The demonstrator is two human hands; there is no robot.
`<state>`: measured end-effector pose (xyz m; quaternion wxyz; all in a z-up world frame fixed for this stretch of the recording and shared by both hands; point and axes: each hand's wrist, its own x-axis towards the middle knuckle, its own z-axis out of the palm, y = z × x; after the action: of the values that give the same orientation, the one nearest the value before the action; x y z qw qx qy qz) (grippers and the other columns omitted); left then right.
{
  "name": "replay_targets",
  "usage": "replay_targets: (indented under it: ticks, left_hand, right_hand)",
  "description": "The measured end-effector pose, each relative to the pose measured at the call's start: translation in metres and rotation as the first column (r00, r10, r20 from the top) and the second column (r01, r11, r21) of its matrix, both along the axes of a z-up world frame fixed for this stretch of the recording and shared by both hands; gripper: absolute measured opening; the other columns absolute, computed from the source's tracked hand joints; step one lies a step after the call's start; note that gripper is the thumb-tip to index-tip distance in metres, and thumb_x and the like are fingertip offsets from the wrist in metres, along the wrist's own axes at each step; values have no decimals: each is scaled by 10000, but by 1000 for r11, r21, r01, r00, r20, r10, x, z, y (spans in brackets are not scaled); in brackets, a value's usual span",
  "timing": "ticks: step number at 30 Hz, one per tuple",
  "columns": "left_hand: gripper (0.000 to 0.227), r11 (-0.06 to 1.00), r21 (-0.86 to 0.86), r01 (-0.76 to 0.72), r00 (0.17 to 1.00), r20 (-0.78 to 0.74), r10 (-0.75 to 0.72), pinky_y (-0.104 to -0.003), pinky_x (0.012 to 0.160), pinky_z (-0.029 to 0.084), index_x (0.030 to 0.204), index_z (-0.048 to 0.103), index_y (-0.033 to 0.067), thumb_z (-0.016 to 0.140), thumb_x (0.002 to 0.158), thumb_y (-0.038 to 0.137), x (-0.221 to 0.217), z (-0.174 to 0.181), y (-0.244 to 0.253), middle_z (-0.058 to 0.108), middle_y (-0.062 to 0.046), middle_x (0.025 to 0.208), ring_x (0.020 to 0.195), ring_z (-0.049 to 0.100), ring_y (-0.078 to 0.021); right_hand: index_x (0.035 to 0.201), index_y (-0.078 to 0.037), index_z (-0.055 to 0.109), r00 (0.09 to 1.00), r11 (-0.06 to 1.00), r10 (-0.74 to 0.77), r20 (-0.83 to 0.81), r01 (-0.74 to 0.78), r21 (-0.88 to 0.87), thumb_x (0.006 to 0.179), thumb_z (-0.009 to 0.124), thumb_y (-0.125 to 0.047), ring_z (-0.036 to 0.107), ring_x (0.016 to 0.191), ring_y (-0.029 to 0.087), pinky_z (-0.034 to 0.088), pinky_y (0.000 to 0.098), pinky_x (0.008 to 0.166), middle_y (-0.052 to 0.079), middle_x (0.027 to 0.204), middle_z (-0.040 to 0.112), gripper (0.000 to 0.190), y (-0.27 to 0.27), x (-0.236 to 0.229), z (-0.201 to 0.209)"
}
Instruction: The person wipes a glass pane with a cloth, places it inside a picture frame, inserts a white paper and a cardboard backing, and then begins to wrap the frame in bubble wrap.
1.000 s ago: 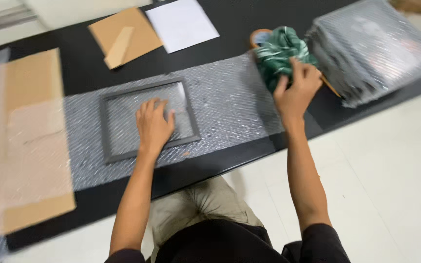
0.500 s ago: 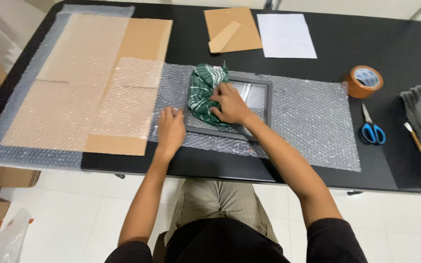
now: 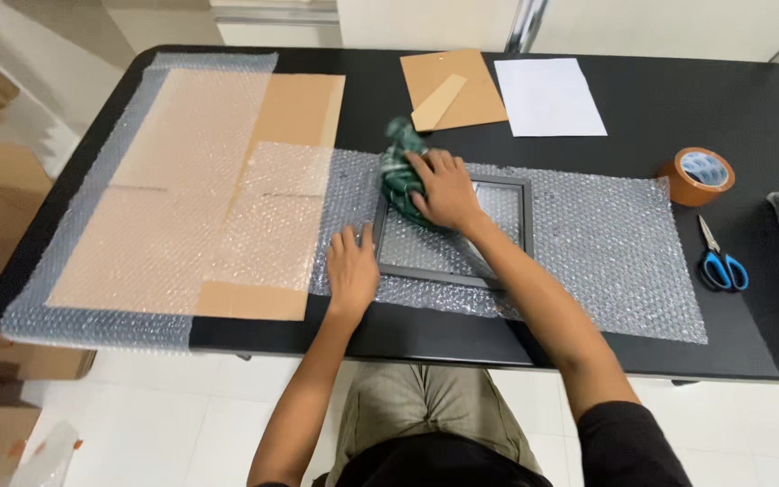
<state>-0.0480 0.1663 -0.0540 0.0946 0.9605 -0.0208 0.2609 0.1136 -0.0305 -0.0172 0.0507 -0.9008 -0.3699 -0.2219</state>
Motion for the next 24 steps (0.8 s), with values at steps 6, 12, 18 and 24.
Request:
replay_targets:
  ticks: [6,12,18,24]
  left_hand:
    - [350,999,45,16,991,-131,-10,-429,758,397,1268,712,81,479,1007,61,6,-6,-2,568,-172,1253,1006,512,-312]
    - [354,994,106,21,1000,19,-24,-435,744,390,1253,723,51,503,976,36,3,-19,-5,586,-181,1206,999,504,-335]
    - [417,998,56,20,988,-154,-11,-432,799,373,1332,689,36,449,994,-8,0,0,-8,562,-182,1325,1095,492,-314]
    - [433,998,47,45,985,-170,-36,-427,820,372,1352,675,9,447,987,-39,-3,6,-5,548,-199,1374,1178,477,-337]
  right_hand:
    - [1233,-237,738,980,979,-198,-2,198,40,873,710,-416,633,1093,286,507,449,883,57,1129,652,403,-40,25,-18]
    - [1277,-104,679,808,796,-583,-85,589,138,909,732,-374,559,1143,376,458,499,892,145,1151,558,460,-117,-6,-41]
    - [1142,-53,772,963,915,-209,-168,253,314,904,724,-238,647,1040,424,511,507,899,206,1106,646,306,-35,-108,30]
    - [1209,-160,742,966,972,-113,-234,156,175,891,714,-319,675,1077,373,500,496,901,156,1128,668,357,-60,-92,-40]
